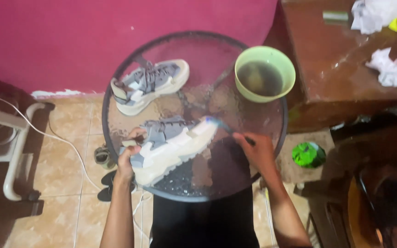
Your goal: The person scrubs a white and gray sneaker with a blue toothbrush, focusing on the sole and upper surfaces. The shoe is rotated and repositioned repeatedly to access different areas while being cleaned over a glass table.
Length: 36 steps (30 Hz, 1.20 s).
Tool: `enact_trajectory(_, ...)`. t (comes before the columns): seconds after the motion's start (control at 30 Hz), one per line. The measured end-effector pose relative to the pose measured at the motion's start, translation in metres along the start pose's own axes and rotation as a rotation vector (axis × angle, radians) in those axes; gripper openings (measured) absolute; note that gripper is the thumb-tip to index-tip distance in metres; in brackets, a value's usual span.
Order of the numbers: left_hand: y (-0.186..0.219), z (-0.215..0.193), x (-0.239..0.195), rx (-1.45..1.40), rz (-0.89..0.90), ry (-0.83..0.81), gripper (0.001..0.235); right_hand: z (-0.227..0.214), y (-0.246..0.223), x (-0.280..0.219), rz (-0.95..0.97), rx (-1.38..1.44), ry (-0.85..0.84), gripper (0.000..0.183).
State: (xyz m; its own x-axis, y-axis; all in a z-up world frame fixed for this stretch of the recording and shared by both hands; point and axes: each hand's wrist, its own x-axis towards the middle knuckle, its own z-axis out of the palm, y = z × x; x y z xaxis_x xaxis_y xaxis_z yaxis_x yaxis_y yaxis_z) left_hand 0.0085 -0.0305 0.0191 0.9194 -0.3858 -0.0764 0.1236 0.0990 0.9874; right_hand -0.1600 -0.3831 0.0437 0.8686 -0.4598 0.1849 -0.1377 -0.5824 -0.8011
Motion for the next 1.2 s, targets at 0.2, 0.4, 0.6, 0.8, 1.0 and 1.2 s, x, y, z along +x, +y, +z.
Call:
enact_trajectory(0.2, 0.009, 0.009, -0.006, -0.026, 0.013, -0.031, 0.071, -0.009, -0.02, -0.011, -0.014, 0.04, -0.002, 0.015)
enact_trajectory(0.4, -0.005, -0.003, 0.0, -0.029, -0.013, -0.039, 0.072, -0.01, 0.036, 0.009, -0.17, -0.206, 0.197, 0.013)
enact_trajectory(0.6, 0.017, 0.012, -0.001, -0.057, -0.007, -0.054, 0.069, -0.026, -0.02, 0.0, -0.031, -0.285, 0.061, 0.031)
enact_trajectory(0.8, 0.021, 0.017, -0.006, -0.055, -0.012, -0.047, 0.071, -0.026, -0.016, -0.011, 0.029, -0.175, -0.086, 0.025)
enact_trajectory(1.0, -0.01, -0.005, 0.001, -0.056, -0.009, -0.028, 0.068, -0.021, -0.004, -0.023, -0.043, -0.077, 0.078, 0.023)
enact_trajectory(1.2, -0.023, -0.015, -0.002, -0.058, -0.03, -0.021, 0.074, -0.022, 0.027, -0.021, -0.018, -0.073, 0.174, 0.019)
